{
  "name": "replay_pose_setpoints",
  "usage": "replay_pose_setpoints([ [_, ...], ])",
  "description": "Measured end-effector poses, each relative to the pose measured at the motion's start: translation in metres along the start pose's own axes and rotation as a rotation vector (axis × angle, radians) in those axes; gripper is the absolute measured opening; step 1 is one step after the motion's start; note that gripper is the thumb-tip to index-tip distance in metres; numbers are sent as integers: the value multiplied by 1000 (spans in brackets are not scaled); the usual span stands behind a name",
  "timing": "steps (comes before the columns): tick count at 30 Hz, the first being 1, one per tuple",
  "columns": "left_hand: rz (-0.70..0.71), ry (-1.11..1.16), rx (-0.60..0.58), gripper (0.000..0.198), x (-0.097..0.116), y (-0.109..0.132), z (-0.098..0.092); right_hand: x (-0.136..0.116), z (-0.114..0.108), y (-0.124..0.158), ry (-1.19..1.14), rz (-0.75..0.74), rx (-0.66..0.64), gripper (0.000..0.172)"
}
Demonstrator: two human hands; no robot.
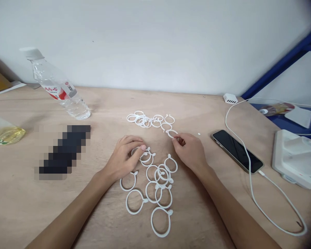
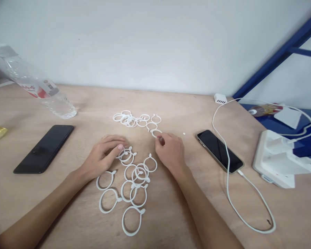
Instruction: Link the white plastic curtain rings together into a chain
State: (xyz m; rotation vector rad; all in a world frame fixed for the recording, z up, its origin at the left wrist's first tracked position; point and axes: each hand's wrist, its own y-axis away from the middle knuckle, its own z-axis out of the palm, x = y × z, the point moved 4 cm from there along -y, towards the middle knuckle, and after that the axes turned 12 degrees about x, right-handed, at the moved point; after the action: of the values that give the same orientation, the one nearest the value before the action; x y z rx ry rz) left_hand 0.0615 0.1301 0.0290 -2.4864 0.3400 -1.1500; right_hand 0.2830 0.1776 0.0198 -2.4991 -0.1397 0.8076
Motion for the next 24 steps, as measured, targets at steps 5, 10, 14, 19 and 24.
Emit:
replay_pose_setpoints([
  [5, 56, -12, 71, 39, 2, 2, -2, -29, -5, 10, -368, -163, -67, 16],
  [10, 137, 84, -11, 52, 5, 6, 3, -52, -1, 28, -577, -399, -185, 26],
  [14, 158, 146, 12, 38, 7, 5, 2, -50, 2, 28, -615, -283, -125, 27],
  [19, 237, 125, 39, 32, 12, 6, 0, -48, 3, 24, -678, -156, -129, 10],
  [24, 269, 103, 20, 31, 17, 7, -2, -51, -2, 22, -736, -137, -118, 8],
])
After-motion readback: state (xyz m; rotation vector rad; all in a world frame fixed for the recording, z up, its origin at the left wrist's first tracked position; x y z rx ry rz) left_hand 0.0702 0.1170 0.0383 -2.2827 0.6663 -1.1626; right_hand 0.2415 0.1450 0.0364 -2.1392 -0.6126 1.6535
